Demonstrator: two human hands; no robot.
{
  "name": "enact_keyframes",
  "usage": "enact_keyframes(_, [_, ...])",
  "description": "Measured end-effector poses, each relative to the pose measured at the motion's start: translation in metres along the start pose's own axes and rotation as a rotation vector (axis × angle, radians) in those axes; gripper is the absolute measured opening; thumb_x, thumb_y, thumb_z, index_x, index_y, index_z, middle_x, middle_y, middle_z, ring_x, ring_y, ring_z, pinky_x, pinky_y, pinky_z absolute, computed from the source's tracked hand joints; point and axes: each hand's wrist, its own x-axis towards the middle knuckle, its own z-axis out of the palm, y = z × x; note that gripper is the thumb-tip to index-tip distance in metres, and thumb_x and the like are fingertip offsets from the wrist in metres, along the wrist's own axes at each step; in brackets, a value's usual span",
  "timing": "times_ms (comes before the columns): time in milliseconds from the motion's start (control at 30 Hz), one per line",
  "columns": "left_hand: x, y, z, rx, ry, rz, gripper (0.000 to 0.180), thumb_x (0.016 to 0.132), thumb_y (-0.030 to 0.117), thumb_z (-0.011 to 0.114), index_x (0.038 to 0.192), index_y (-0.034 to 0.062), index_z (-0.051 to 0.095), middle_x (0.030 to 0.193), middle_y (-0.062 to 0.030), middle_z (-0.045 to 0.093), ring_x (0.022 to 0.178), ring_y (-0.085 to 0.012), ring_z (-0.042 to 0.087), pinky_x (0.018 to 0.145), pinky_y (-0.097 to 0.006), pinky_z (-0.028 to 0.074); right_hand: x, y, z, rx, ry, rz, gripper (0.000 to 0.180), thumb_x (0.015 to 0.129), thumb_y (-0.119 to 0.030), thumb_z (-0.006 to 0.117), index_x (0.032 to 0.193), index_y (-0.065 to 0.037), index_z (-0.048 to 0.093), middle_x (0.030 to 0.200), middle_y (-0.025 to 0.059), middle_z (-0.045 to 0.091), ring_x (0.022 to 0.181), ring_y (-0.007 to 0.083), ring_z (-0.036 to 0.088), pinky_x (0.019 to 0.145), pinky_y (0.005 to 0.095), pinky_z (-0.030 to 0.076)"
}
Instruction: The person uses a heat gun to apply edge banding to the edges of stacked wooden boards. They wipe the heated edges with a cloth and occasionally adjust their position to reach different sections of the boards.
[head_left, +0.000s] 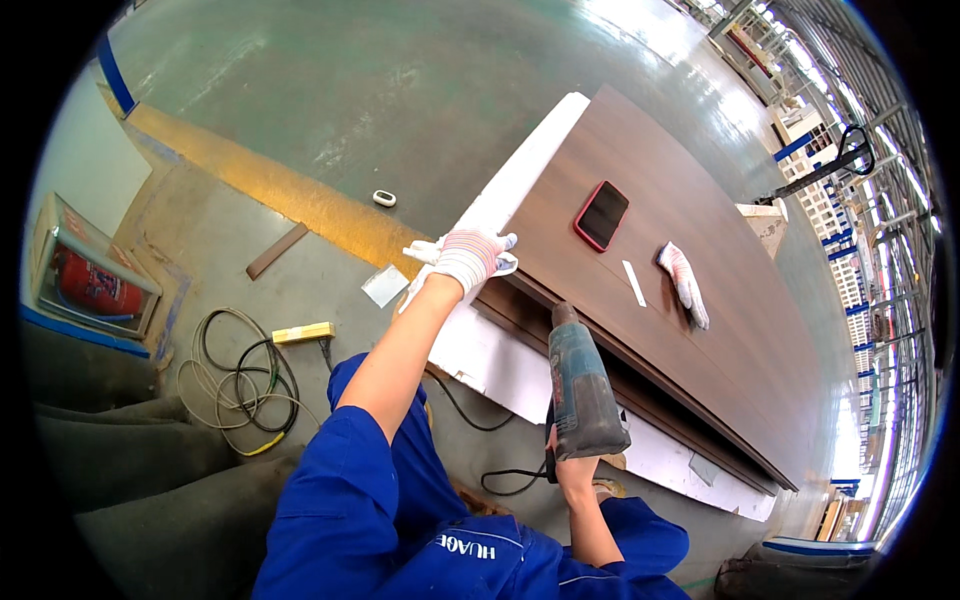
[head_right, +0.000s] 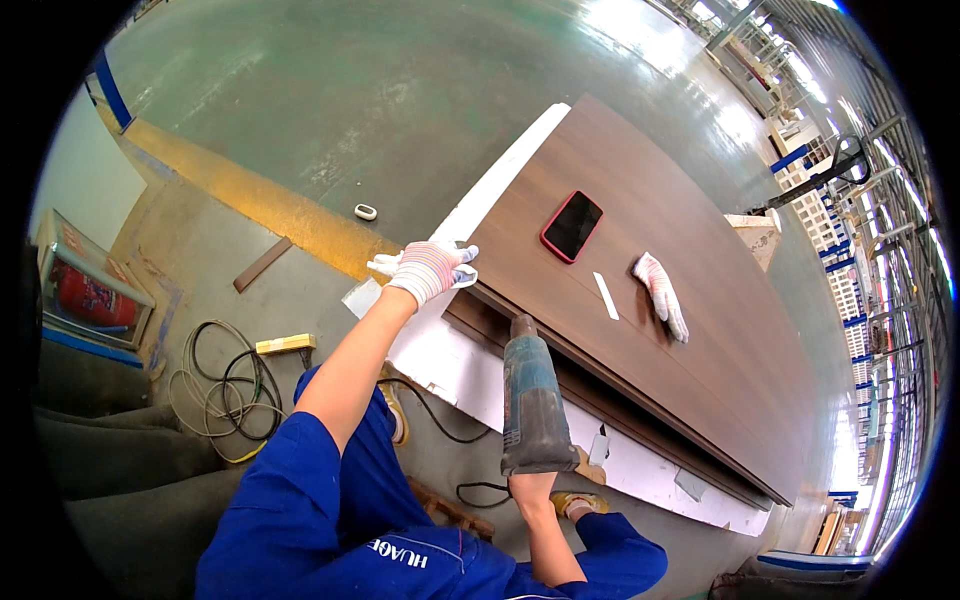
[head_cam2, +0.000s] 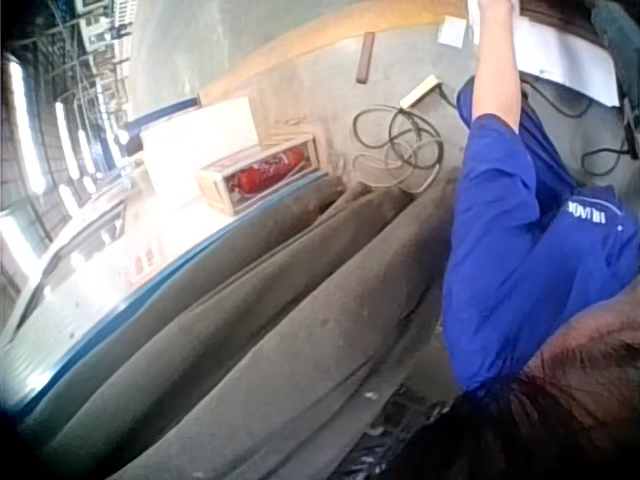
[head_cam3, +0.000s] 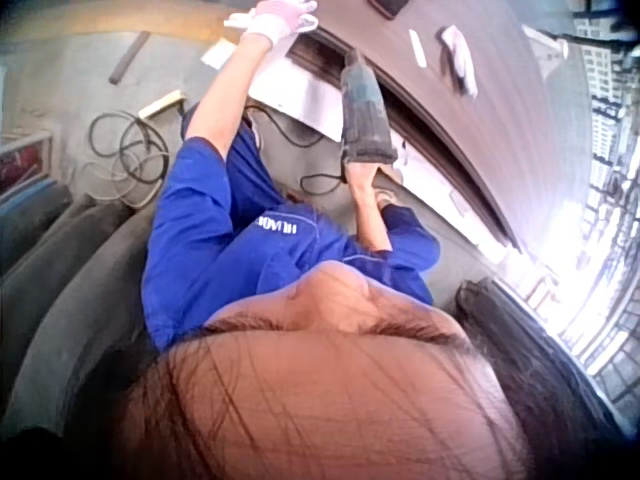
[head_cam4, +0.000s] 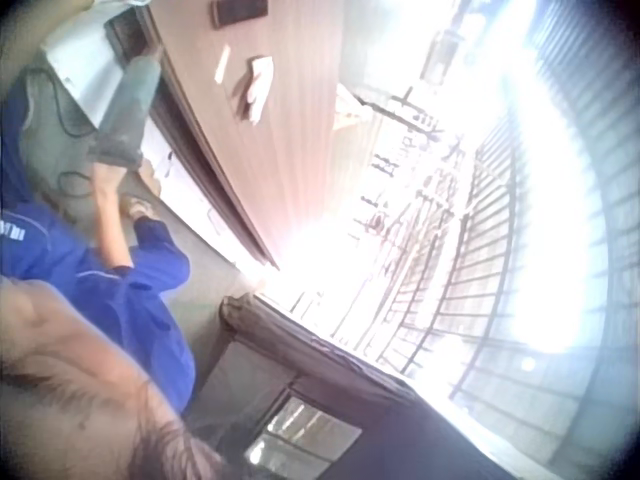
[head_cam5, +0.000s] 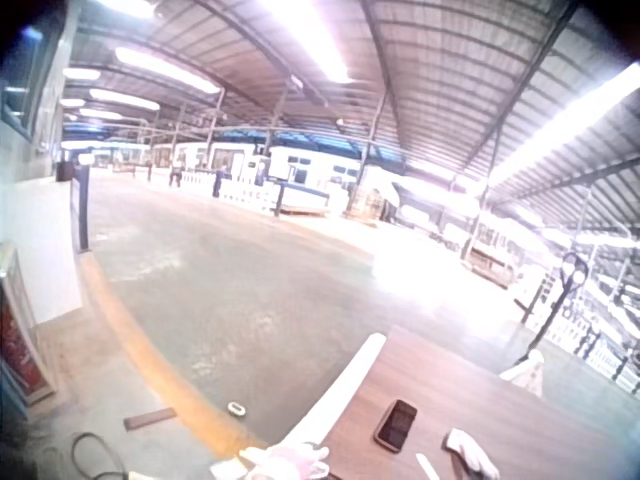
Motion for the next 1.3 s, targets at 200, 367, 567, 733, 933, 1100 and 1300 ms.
enact_keyframes(200, [0.003, -0.026, 0.011, -0.091, 0.019, 0.036, 0.037, 0.09, 0.046, 0.051, 0.104, 0.0167, 0.067, 0.09, -0.0136, 0.067, 0.081, -0.0304, 0.063, 0.074, -0.038, 0.05, 0.009, -0.014, 0.014, 0.069, -0.008, -0.039, 0.025, 0.082, 0.0, 0.063, 0.103, 0.003, 0.05, 0.073, 0.0067, 0.054, 0.058, 0.0143, 0.053, 0.052, 0.0278, 0.044])
enact_keyframes(367, [0.008, -0.048, 0.001, 0.034, 0.019, -0.034, 0.032, 0.088, 0.029, 0.05, 0.117, 0.0357, 0.062, 0.104, -0.0097, 0.067, 0.092, -0.0296, 0.065, 0.079, -0.038, 0.053, 0.027, -0.045, 0.02, 0.047, -0.045, -0.08, 0.016, 0.079, 0.0, 0.064, 0.092, 0.001, 0.056, 0.07, 0.0056, 0.056, 0.059, 0.0141, 0.054, 0.052, 0.0282, 0.044])
enact_keyframes(567, [0.003, -0.091, -0.01, -0.218, 0.119, -0.094, 0.04, 0.084, 0.032, 0.064, 0.122, 0.023, 0.06, 0.111, -0.01, 0.065, 0.095, -0.0299, 0.062, 0.084, -0.035, 0.051, 0.043, -0.055, 0.038, 0.081, -0.013, -0.137, 0.014, 0.074, -0.004, 0.063, 0.087, 0.0, 0.058, 0.072, 0.0059, 0.057, 0.062, 0.0174, 0.054, 0.054, 0.0316, 0.043])
enact_keyframes(733, [-0.02, -0.08, -0.03, -0.126, 0.151, -0.08, 0.041, 0.084, 0.03, 0.064, 0.124, 0.0207, 0.058, 0.113, -0.0106, 0.064, 0.096, -0.0304, 0.062, 0.086, -0.037, 0.051, 0.053, -0.078, 0.044, 0.173, -0.011, -0.149, 0.022, 0.07, -0.003, 0.059, 0.091, 0.002, 0.058, 0.088, 0.0111, 0.059, 0.078, 0.0236, 0.055, 0.068, 0.0376, 0.045])
enact_keyframes(933, [-0.011, -0.077, -0.023, -0.186, -0.051, -0.041, 0.037, 0.087, 0.021, 0.059, 0.124, 0.0194, 0.059, 0.089, -0.01, 0.068, 0.071, -0.0246, 0.06, 0.069, -0.035, 0.05, 0.065, -0.092, 0.049, 0.15, 0.0, -0.22, 0.036, 0.071, -0.004, 0.06, 0.106, 0.003, 0.056, 0.101, 0.0143, 0.058, 0.09, 0.0263, 0.055, 0.08, 0.037, 0.045])
enact_keyframes(1100, [-0.006, -0.055, -0.017, 0.06, -0.084, 0.118, 0.045, 0.084, 0.027, 0.061, 0.128, 0.0194, 0.055, 0.073, -0.0108, 0.064, 0.061, -0.0265, 0.053, 0.06, -0.037, 0.047, 0.056, -0.074, 0.042, 0.185, -0.014, -0.17, 0.039, 0.072, -0.004, 0.06, 0.109, 0.003, 0.055, 0.106, 0.0155, 0.057, 0.094, 0.0273, 0.054, 0.082, 0.0374, 0.044])
enact_keyframes(1300, [-0.014, -0.014, -0.012, -0.015, 0.038, 0.179, 0.061, 0.081, 0.041, 0.062, 0.136, 0.022, 0.046, 0.11, -0.0182, 0.063, 0.097, -0.0333, 0.063, 0.081, -0.041, 0.051, 0.043, -0.068, 0.032, 0.077, 0.056, -0.159, 0.034, 0.071, -0.004, 0.061, 0.104, 0.003, 0.056, 0.097, 0.0125, 0.058, 0.087, 0.0266, 0.055, 0.077, 0.0371, 0.045])
